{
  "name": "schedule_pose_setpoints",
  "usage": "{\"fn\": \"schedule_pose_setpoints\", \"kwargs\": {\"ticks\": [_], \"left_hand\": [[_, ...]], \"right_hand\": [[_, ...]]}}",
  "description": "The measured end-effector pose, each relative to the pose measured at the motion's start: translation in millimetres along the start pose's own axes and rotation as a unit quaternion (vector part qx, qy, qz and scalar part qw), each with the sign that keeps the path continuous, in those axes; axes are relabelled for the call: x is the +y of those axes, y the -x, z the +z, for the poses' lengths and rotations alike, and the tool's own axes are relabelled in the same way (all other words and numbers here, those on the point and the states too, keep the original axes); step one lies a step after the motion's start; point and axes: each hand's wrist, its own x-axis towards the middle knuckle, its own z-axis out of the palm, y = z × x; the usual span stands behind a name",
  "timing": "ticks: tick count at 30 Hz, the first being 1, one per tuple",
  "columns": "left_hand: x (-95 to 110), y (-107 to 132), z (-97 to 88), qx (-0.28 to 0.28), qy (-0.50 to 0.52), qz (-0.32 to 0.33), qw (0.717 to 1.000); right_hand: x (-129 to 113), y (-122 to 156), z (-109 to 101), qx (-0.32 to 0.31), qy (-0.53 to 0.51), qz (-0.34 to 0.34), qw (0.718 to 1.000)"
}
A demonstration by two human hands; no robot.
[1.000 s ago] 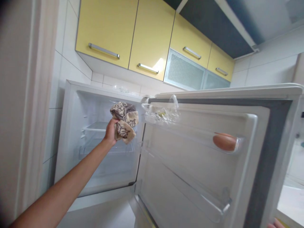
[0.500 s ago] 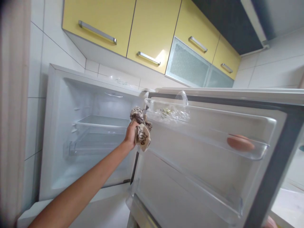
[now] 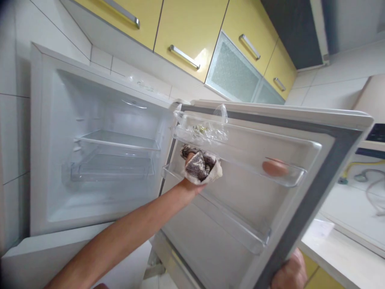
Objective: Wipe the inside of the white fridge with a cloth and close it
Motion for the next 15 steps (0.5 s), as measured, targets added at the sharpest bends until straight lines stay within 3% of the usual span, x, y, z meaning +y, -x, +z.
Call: {"fn": "schedule_pose_setpoints", "kwargs": {"ticks": [6, 12, 15], "left_hand": [[-38.2, 34.8, 33.6, 0.021, 0.029, -0.062, 0.997], [-87.4, 67.8, 80.2, 0.018, 0.061, -0.133, 0.989], [-97.6, 76.6, 96.0, 0.017, 0.089, -0.142, 0.986]], "right_hand": [[-30.3, 5.1, 1.3, 0.024, 0.013, -0.009, 1.000], [-37.6, 10.8, 2.9, 0.039, -0.021, -0.001, 0.999], [-39.9, 11.5, 3.6, 0.042, -0.034, -0.005, 0.999]]}}
